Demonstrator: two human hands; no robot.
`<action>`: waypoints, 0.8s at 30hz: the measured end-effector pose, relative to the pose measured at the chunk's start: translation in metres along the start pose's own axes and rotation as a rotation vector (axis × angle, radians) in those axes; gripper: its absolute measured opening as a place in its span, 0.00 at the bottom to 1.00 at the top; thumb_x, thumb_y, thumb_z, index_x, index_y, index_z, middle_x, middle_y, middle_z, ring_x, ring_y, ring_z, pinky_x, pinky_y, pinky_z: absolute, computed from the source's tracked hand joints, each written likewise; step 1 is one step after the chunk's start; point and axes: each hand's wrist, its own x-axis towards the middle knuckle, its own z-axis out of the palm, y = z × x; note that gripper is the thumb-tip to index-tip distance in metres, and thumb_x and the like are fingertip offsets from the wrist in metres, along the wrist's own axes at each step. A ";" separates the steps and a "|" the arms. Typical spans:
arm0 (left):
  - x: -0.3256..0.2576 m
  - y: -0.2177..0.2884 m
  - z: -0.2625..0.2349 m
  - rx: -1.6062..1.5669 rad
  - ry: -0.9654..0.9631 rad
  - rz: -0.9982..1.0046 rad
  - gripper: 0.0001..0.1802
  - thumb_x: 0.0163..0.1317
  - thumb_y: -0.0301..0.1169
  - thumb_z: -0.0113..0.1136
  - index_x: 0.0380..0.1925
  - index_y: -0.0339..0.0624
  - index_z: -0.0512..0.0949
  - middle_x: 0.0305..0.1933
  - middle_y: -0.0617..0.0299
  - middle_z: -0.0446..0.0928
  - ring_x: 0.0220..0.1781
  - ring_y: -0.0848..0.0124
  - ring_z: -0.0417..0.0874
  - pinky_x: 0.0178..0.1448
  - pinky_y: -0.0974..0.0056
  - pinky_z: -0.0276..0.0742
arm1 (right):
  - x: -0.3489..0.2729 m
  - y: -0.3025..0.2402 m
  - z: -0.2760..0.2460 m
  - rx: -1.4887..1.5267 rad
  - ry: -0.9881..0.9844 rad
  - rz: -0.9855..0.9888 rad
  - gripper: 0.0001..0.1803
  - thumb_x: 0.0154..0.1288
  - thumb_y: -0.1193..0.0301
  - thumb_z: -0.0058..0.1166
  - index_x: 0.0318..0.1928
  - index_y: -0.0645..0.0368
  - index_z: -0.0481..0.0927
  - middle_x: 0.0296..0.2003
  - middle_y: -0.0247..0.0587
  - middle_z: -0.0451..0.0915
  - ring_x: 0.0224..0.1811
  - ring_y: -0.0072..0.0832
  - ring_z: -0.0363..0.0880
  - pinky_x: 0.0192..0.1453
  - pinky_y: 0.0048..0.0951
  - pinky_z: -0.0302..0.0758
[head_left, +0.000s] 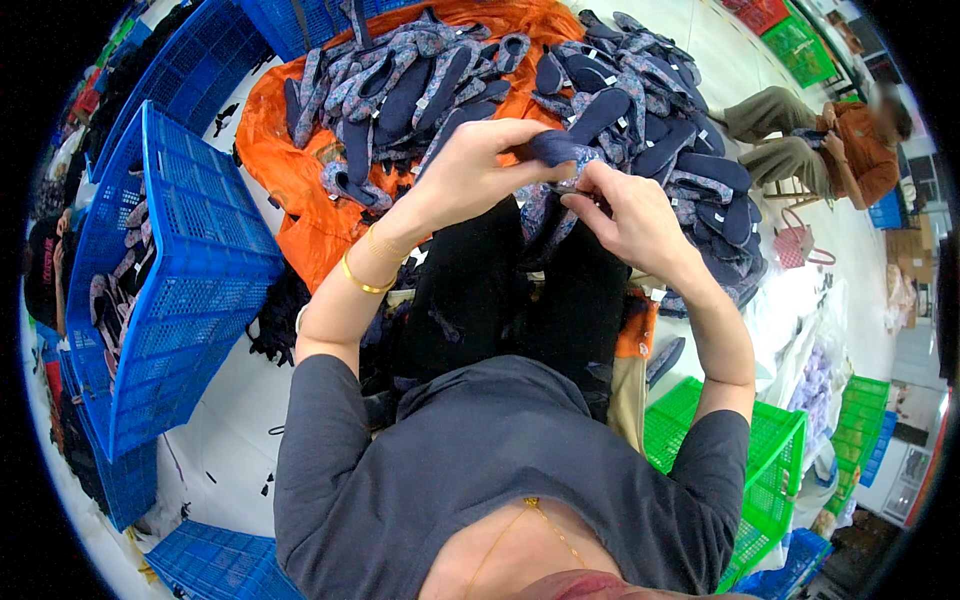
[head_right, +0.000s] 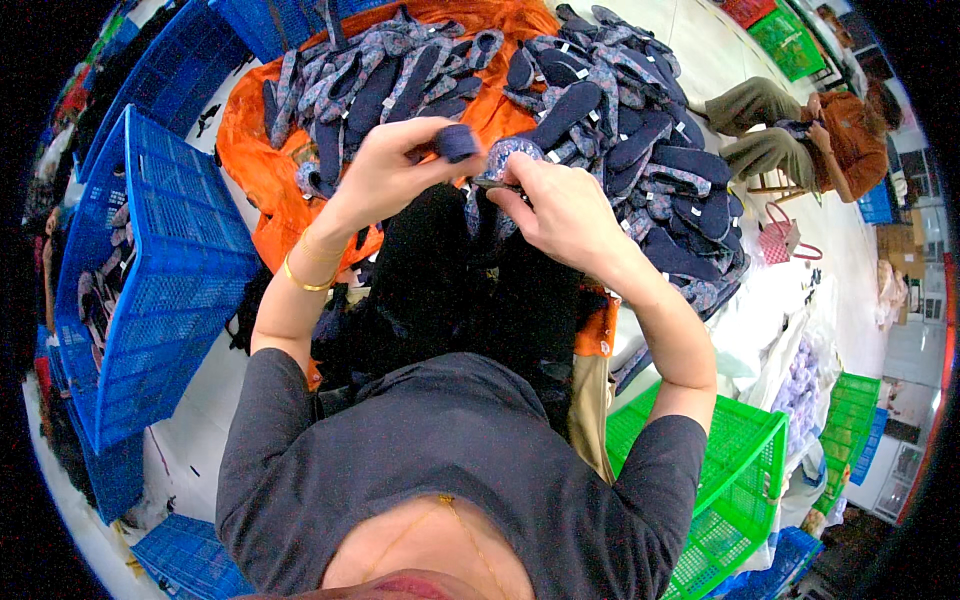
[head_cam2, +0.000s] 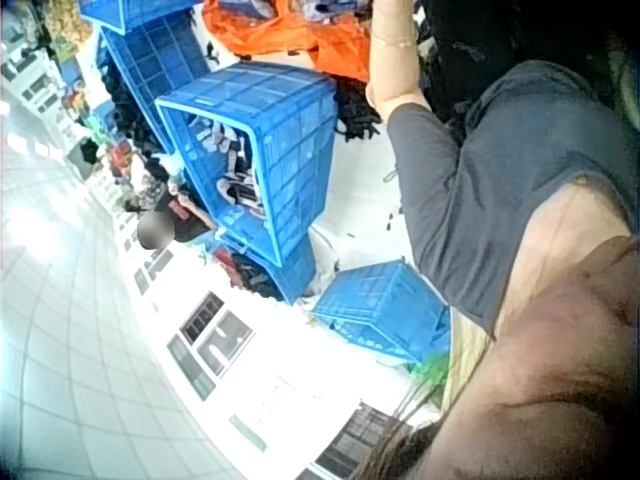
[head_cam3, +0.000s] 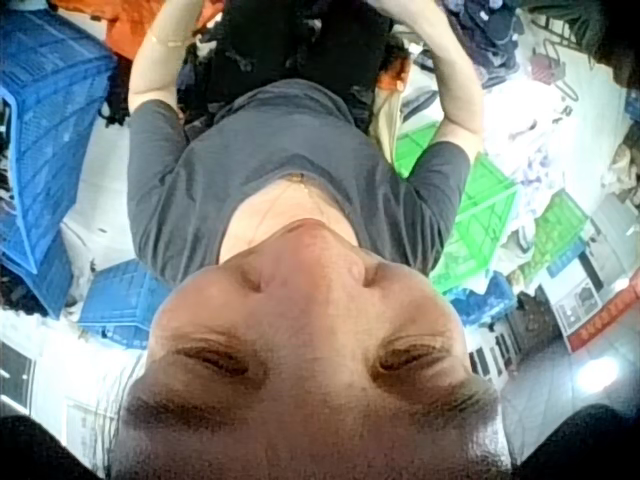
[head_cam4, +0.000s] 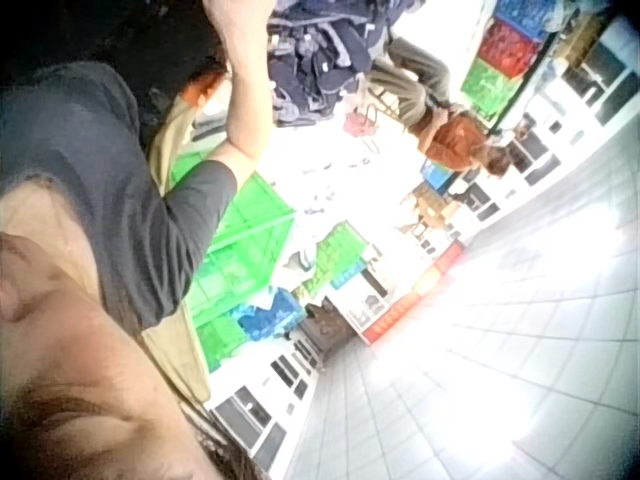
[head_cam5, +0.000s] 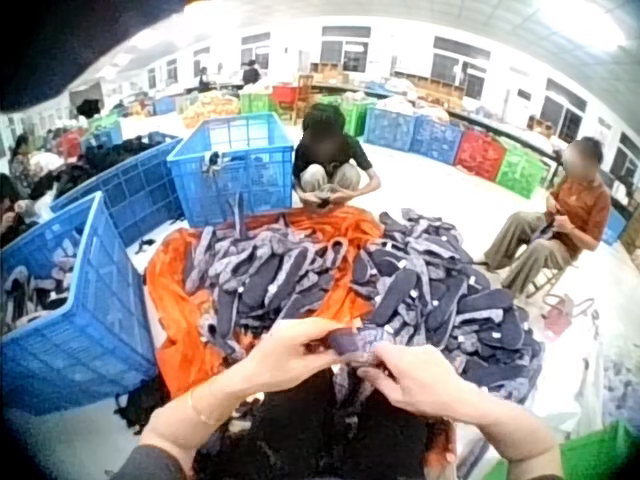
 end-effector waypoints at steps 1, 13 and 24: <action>-0.009 0.006 -0.007 -0.037 -0.022 -0.049 0.06 0.57 0.25 0.66 0.36 0.39 0.83 0.33 0.63 0.83 0.37 0.77 0.81 0.47 0.70 0.77 | 0.001 0.002 -0.005 0.023 0.029 0.013 0.14 0.63 0.64 0.59 0.36 0.62 0.75 0.26 0.49 0.79 0.29 0.43 0.81 0.33 0.36 0.75; -0.094 -0.048 0.114 -0.806 0.020 -0.443 0.33 0.71 0.35 0.53 0.69 0.32 0.55 0.72 0.52 0.59 0.73 0.66 0.59 0.75 0.60 0.56 | -0.005 0.037 0.032 0.371 0.223 0.266 0.23 0.55 0.61 0.68 0.45 0.65 0.78 0.34 0.37 0.77 0.31 0.23 0.73 0.36 0.27 0.72; -0.051 -0.035 0.109 -1.273 0.211 -0.448 0.26 0.70 0.37 0.54 0.64 0.44 0.63 0.58 0.62 0.74 0.56 0.72 0.76 0.59 0.62 0.73 | -0.110 0.018 0.107 0.156 0.611 -0.163 0.22 0.44 0.79 0.70 0.41 0.56 0.76 0.41 0.41 0.72 0.43 0.38 0.75 0.45 0.34 0.75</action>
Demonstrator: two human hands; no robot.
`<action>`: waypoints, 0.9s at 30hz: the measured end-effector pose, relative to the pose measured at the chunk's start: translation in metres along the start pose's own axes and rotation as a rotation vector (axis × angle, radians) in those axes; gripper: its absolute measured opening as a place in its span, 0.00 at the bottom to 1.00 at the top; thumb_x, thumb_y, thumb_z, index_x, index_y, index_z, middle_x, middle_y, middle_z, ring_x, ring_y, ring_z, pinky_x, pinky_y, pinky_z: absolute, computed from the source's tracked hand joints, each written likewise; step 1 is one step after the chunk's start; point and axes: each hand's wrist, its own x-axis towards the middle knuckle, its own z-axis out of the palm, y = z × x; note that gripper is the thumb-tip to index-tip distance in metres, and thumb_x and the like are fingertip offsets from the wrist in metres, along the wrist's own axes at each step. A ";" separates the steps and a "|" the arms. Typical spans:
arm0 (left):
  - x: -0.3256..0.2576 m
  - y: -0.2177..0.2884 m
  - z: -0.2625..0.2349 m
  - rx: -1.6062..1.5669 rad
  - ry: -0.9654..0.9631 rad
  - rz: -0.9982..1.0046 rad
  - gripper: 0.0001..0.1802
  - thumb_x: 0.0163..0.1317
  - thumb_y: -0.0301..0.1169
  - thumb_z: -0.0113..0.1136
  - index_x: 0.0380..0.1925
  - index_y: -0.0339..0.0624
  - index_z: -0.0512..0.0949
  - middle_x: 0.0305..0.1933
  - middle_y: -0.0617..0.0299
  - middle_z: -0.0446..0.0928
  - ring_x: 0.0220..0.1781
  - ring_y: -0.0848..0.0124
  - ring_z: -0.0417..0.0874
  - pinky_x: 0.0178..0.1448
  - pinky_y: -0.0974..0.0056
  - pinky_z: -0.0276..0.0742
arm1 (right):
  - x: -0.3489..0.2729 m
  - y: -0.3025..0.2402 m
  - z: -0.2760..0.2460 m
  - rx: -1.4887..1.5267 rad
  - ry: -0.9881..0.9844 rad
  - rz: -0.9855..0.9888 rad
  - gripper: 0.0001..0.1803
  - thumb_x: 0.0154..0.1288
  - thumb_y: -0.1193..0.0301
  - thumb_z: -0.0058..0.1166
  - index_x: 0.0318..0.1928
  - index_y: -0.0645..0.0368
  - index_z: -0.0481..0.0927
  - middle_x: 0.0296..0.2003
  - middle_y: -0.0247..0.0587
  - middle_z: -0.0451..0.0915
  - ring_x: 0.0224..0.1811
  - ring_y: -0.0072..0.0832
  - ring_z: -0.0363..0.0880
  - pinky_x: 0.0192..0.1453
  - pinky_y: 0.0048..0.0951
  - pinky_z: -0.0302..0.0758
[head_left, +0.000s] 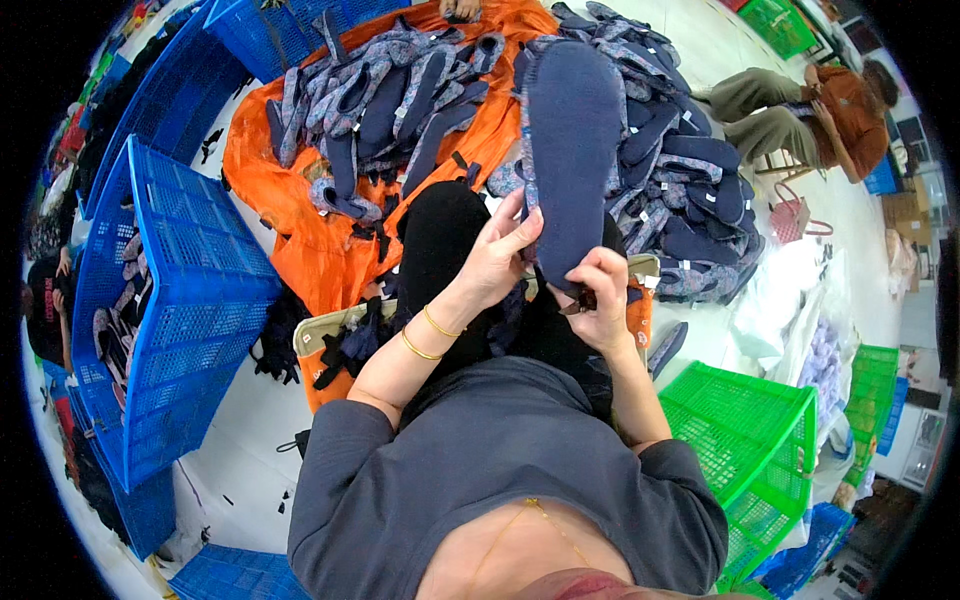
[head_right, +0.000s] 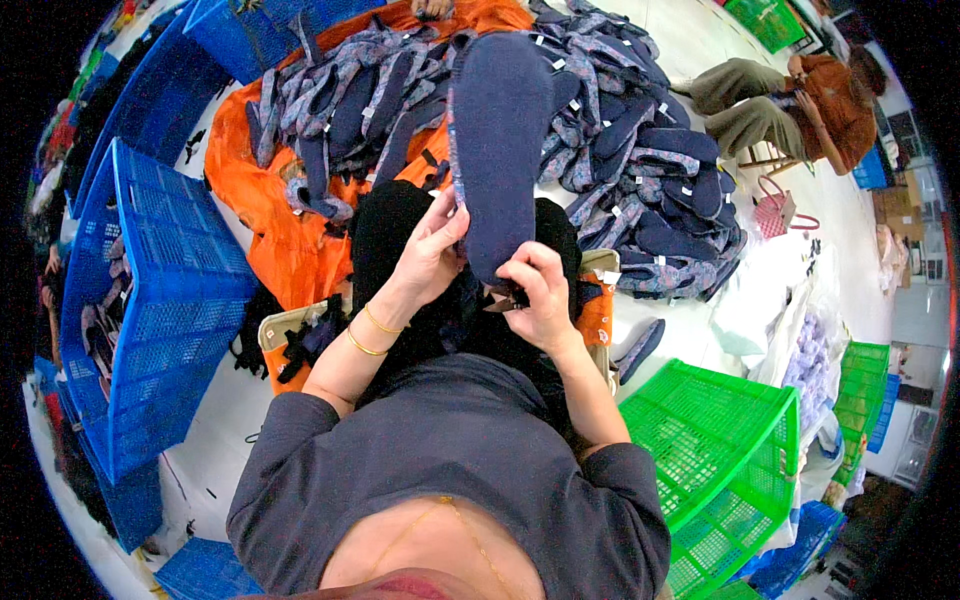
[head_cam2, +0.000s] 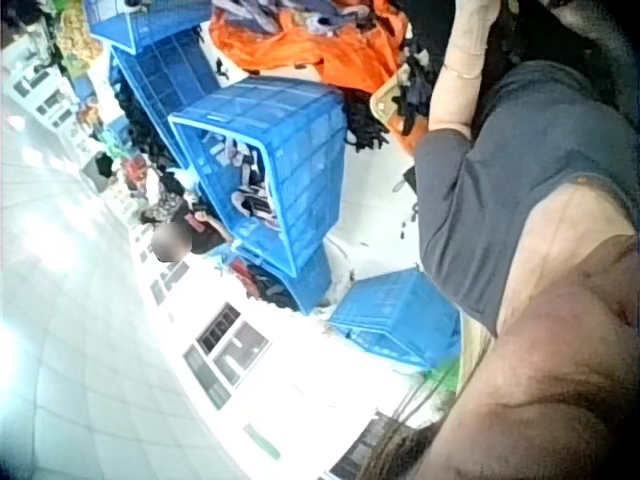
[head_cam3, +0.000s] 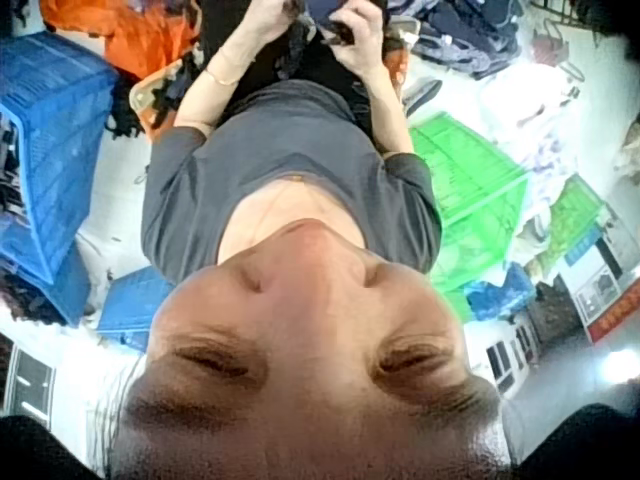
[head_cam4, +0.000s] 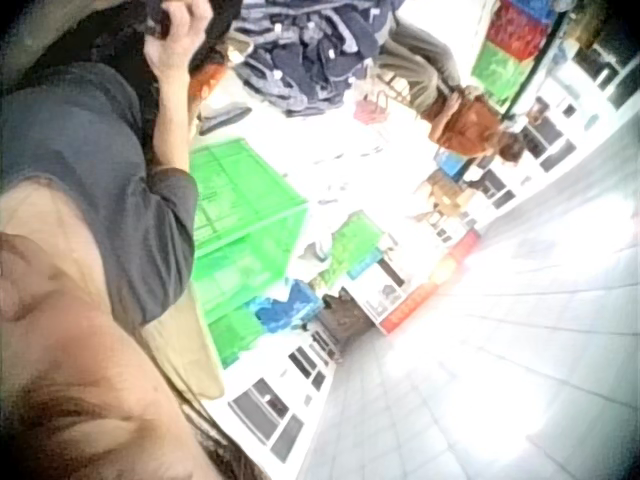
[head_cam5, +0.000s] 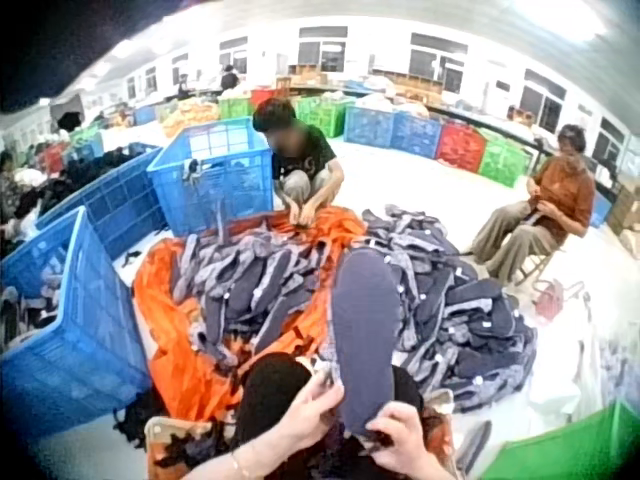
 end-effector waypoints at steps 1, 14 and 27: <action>0.003 -0.002 -0.008 0.051 -0.017 0.020 0.25 0.69 0.35 0.55 0.64 0.45 0.64 0.56 0.62 0.75 0.54 0.74 0.77 0.57 0.64 0.73 | -0.001 -0.007 -0.001 0.036 -0.074 0.073 0.19 0.45 0.79 0.70 0.40 0.56 0.78 0.41 0.40 0.72 0.43 0.36 0.76 0.43 0.32 0.76; -0.033 -0.026 -0.041 0.225 -0.040 0.107 0.30 0.71 0.43 0.52 0.66 0.42 0.59 0.61 0.59 0.71 0.59 0.69 0.76 0.62 0.62 0.73 | 0.007 -0.021 0.027 0.281 -0.074 0.382 0.32 0.57 0.76 0.64 0.61 0.67 0.66 0.45 0.46 0.78 0.40 0.27 0.81 0.43 0.26 0.79; -0.037 -0.032 -0.044 -0.593 -0.294 -0.092 0.24 0.74 0.44 0.41 0.61 0.39 0.66 0.24 0.70 0.61 0.23 0.80 0.58 0.33 0.72 0.57 | 0.015 -0.012 0.000 0.364 -0.078 0.576 0.10 0.65 0.76 0.58 0.46 0.65 0.79 0.33 0.35 0.80 0.30 0.16 0.75 0.34 0.19 0.72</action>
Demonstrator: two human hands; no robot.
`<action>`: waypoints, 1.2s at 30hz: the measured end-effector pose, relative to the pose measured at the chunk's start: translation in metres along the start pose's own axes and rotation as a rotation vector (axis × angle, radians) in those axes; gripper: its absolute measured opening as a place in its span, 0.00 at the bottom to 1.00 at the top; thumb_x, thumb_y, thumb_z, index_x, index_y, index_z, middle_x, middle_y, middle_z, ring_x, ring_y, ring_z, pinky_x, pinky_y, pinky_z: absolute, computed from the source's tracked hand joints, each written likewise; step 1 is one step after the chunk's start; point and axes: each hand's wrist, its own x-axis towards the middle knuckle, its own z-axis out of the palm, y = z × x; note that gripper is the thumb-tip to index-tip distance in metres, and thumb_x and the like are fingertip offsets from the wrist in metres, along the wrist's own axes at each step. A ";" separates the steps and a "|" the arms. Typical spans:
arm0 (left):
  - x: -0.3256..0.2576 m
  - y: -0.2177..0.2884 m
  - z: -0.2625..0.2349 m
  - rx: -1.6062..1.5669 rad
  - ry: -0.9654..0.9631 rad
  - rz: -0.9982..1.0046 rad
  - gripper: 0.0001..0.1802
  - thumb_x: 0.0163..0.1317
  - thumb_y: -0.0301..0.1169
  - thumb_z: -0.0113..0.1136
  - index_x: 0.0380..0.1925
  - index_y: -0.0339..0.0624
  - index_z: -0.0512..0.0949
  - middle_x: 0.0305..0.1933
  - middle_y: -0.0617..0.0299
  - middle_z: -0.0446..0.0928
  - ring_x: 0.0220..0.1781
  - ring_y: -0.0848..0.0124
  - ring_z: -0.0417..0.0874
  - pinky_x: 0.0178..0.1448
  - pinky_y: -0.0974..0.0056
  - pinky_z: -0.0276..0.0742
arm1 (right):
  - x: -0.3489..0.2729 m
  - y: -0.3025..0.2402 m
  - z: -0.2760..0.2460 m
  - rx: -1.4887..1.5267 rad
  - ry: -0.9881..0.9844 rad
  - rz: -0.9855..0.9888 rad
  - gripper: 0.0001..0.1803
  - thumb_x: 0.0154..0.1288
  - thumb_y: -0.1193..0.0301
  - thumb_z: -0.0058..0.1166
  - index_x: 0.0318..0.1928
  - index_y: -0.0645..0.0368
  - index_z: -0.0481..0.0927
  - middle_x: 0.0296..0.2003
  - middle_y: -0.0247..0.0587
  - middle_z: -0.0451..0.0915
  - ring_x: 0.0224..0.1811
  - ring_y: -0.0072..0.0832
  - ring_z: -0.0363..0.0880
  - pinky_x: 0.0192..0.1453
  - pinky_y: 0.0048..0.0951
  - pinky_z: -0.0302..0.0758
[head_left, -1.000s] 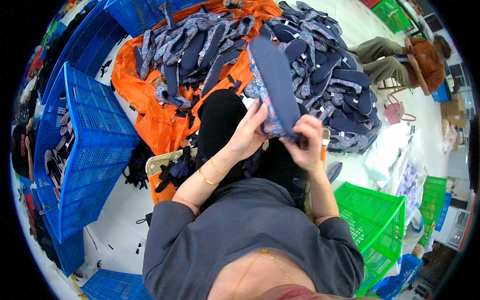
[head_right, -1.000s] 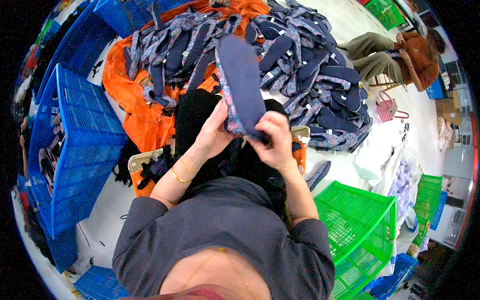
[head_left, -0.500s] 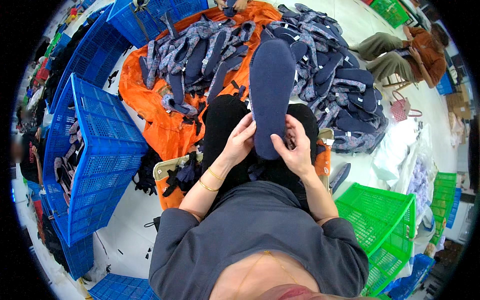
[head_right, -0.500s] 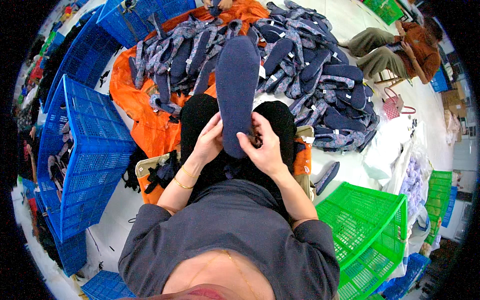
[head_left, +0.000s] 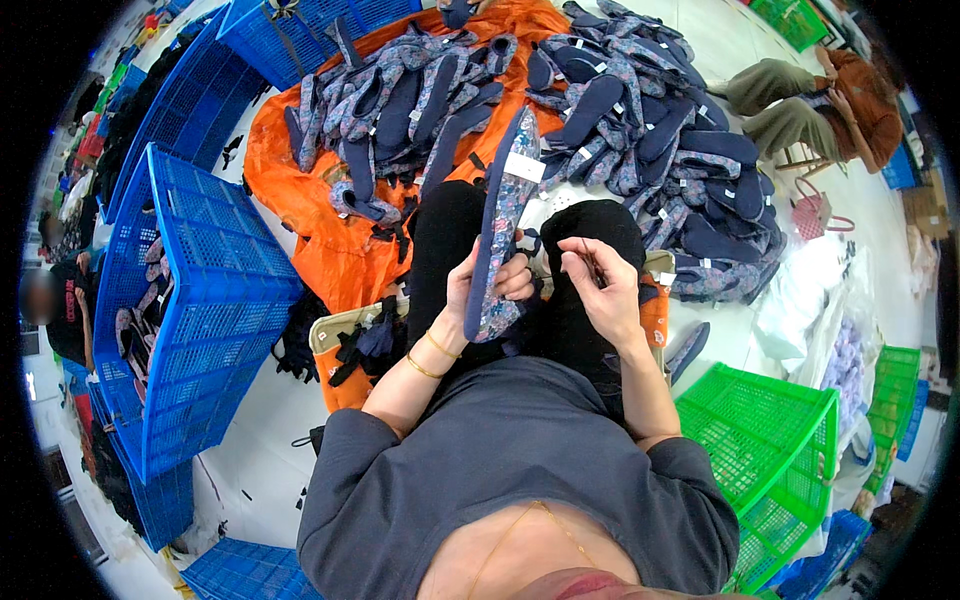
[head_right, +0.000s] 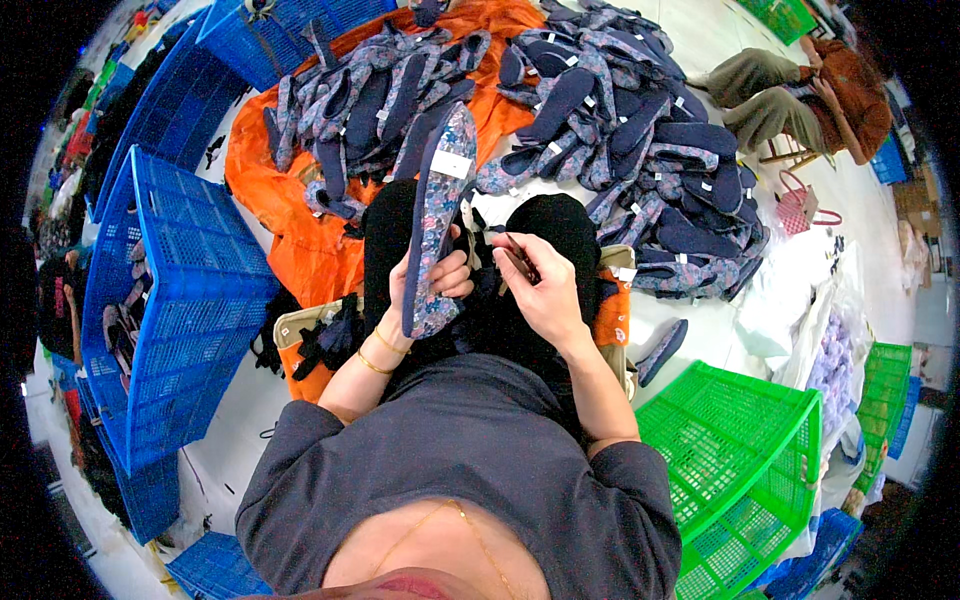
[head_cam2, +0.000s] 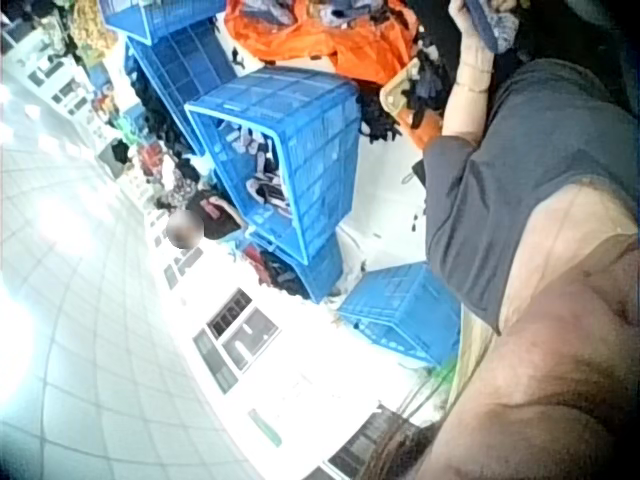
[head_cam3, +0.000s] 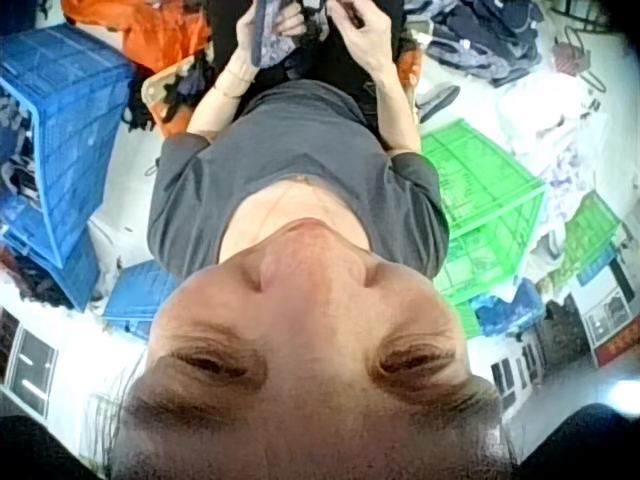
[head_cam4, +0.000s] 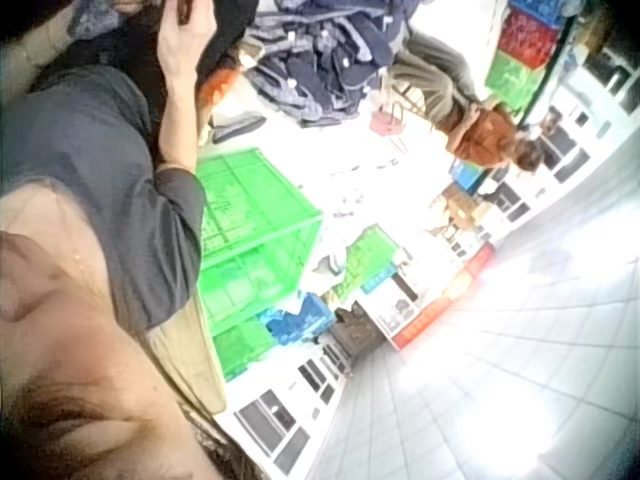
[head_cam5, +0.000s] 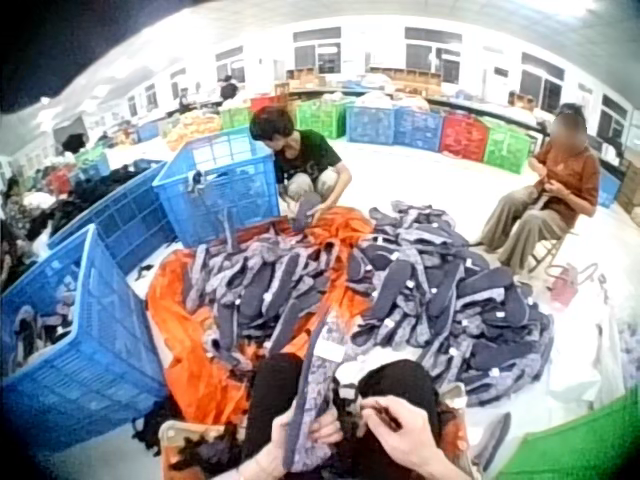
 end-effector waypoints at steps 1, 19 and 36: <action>-0.001 0.000 0.000 -0.026 -0.008 -0.011 0.24 0.73 0.43 0.42 0.60 0.39 0.66 0.23 0.70 0.61 0.22 0.80 0.58 0.32 0.72 0.57 | 0.001 0.002 -0.001 0.032 0.004 0.021 0.09 0.65 0.76 0.58 0.45 0.65 0.80 0.31 0.33 0.80 0.29 0.15 0.74 0.34 0.18 0.71; -0.020 0.004 0.006 0.101 -0.001 -0.248 0.30 0.69 0.47 0.49 0.59 0.32 0.63 0.25 0.65 0.64 0.23 0.77 0.63 0.26 0.72 0.59 | 0.053 -0.017 -0.013 0.459 0.151 0.016 0.02 0.65 0.74 0.59 0.36 0.59 0.79 0.25 0.21 0.72 0.24 0.08 0.65 0.27 0.13 0.60; -0.020 -0.004 -0.008 -0.261 -0.177 -0.292 0.29 0.67 0.43 0.50 0.60 0.33 0.61 0.22 0.68 0.62 0.20 0.79 0.62 0.25 0.72 0.60 | 0.043 -0.001 -0.015 0.287 0.239 -0.006 0.11 0.60 0.75 0.64 0.43 0.60 0.80 0.27 0.18 0.68 0.25 0.08 0.60 0.28 0.13 0.57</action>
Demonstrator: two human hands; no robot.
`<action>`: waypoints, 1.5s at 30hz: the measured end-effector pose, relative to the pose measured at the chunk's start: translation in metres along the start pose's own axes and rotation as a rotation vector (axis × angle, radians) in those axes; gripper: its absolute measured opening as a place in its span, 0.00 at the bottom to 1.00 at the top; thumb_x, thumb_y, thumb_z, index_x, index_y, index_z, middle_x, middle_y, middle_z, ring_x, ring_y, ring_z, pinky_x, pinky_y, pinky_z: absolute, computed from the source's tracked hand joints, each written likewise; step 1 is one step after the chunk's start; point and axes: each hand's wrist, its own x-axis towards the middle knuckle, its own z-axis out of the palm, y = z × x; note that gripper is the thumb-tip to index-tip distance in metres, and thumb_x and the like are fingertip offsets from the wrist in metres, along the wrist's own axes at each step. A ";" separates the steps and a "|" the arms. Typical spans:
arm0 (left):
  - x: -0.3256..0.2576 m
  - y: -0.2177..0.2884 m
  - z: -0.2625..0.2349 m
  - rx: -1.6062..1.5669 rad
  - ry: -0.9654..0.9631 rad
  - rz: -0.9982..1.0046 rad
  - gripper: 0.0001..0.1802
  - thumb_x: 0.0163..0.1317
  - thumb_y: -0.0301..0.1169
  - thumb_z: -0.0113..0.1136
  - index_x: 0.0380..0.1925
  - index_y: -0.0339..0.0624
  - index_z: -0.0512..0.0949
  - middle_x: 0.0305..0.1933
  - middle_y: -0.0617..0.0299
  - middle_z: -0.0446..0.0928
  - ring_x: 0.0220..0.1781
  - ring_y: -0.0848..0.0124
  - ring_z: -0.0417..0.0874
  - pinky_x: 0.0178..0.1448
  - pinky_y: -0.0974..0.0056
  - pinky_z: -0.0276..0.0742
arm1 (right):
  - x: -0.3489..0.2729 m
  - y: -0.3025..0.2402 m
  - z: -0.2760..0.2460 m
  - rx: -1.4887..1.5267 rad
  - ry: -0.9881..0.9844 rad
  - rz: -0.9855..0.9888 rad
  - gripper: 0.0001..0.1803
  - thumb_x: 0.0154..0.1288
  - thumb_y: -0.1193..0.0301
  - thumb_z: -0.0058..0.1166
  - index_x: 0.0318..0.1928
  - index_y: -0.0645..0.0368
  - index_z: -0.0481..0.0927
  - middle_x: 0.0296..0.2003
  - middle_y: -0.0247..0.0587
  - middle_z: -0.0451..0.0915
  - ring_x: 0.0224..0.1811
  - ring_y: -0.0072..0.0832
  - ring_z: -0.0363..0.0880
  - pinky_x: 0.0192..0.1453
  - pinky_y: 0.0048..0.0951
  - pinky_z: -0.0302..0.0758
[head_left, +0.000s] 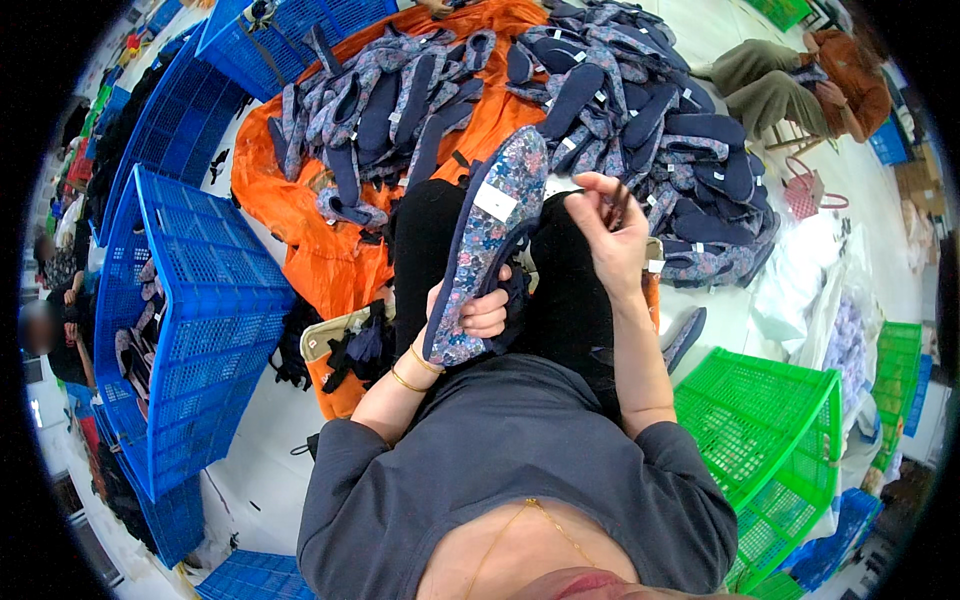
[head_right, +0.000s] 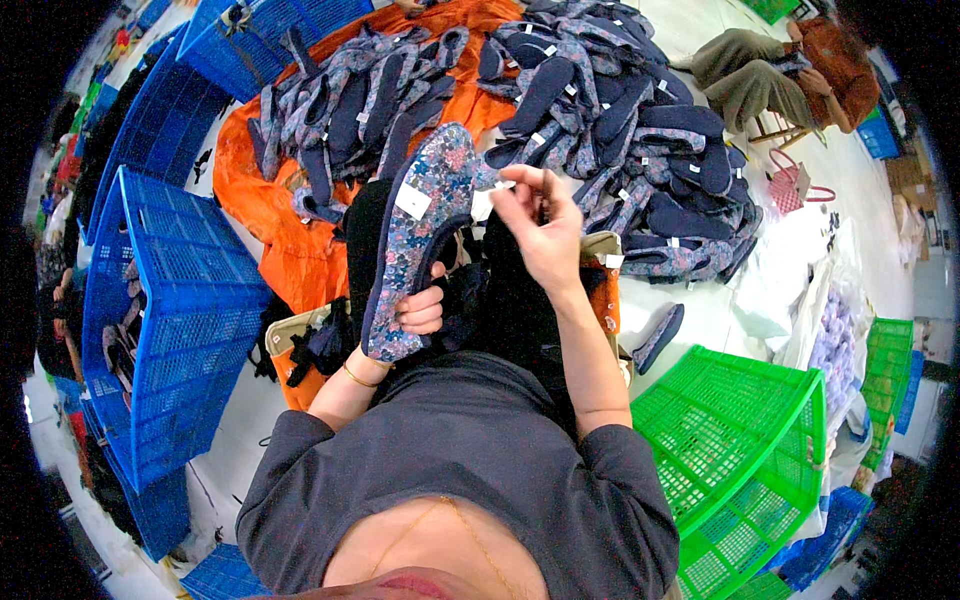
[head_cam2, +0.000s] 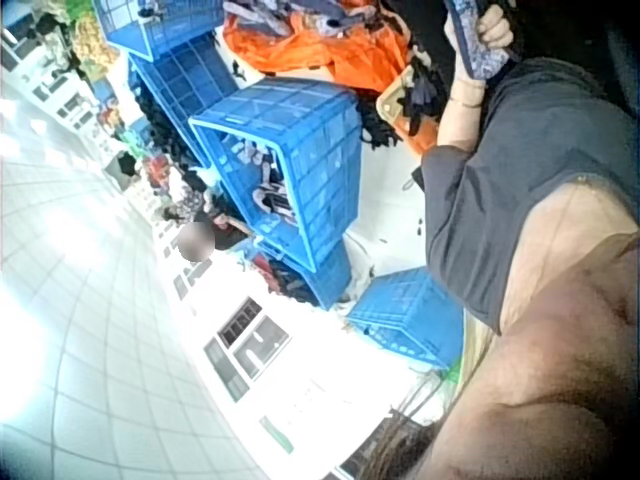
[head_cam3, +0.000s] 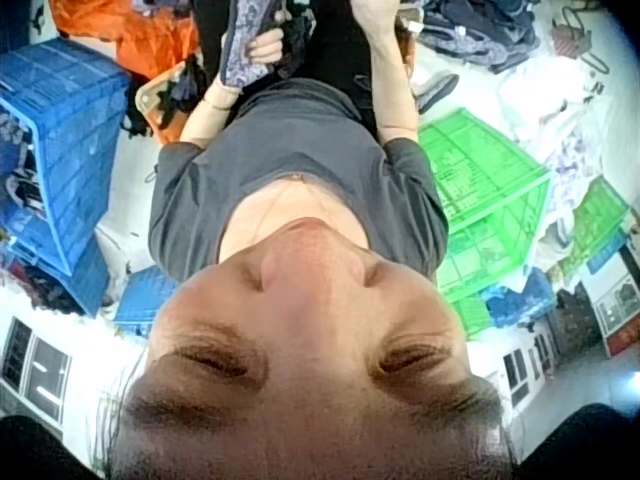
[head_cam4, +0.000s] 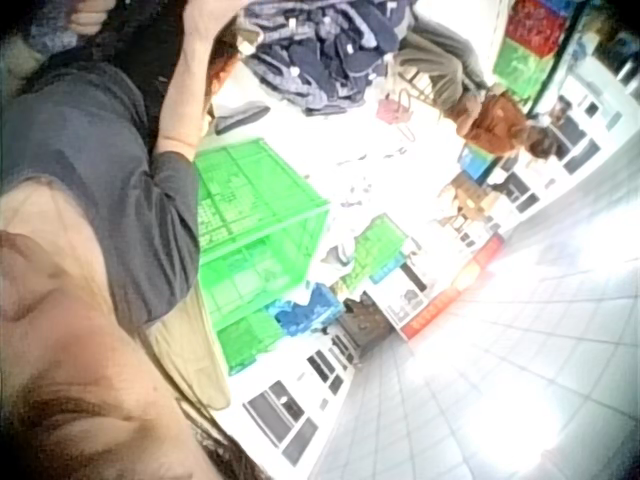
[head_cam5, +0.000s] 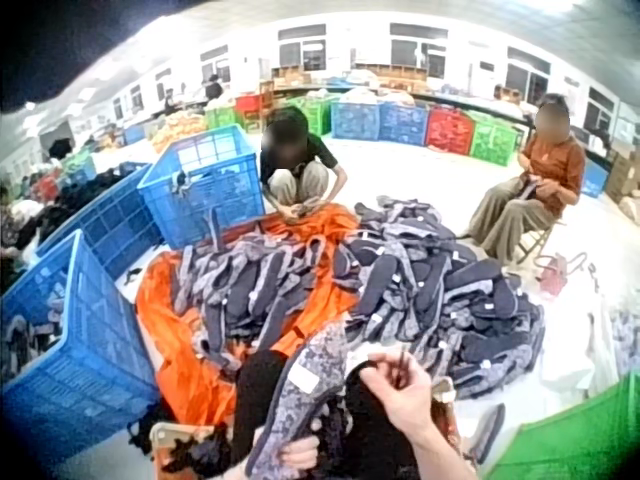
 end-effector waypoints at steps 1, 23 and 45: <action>0.000 -0.001 0.001 -0.005 0.009 -0.008 0.29 0.67 0.43 0.50 0.60 0.33 0.61 0.22 0.68 0.62 0.19 0.79 0.62 0.25 0.72 0.60 | 0.002 -0.003 0.005 -0.056 -0.053 -0.069 0.12 0.59 0.76 0.65 0.43 0.60 0.80 0.27 0.19 0.66 0.25 0.08 0.59 0.28 0.13 0.57; -0.011 -0.009 0.020 0.851 0.617 0.074 0.30 0.67 0.48 0.50 0.56 0.31 0.66 0.25 0.60 0.70 0.22 0.72 0.68 0.28 0.68 0.65 | 0.007 0.006 -0.041 -0.468 0.045 -0.173 0.17 0.66 0.71 0.58 0.52 0.67 0.77 0.40 0.40 0.78 0.39 0.25 0.76 0.44 0.24 0.73; -0.003 -0.010 0.032 0.884 0.594 0.066 0.32 0.65 0.49 0.51 0.55 0.29 0.67 0.26 0.60 0.70 0.23 0.73 0.69 0.27 0.68 0.66 | -0.011 0.000 -0.008 -0.030 -0.171 -0.076 0.17 0.64 0.75 0.61 0.50 0.65 0.71 0.39 0.35 0.79 0.39 0.16 0.76 0.46 0.18 0.73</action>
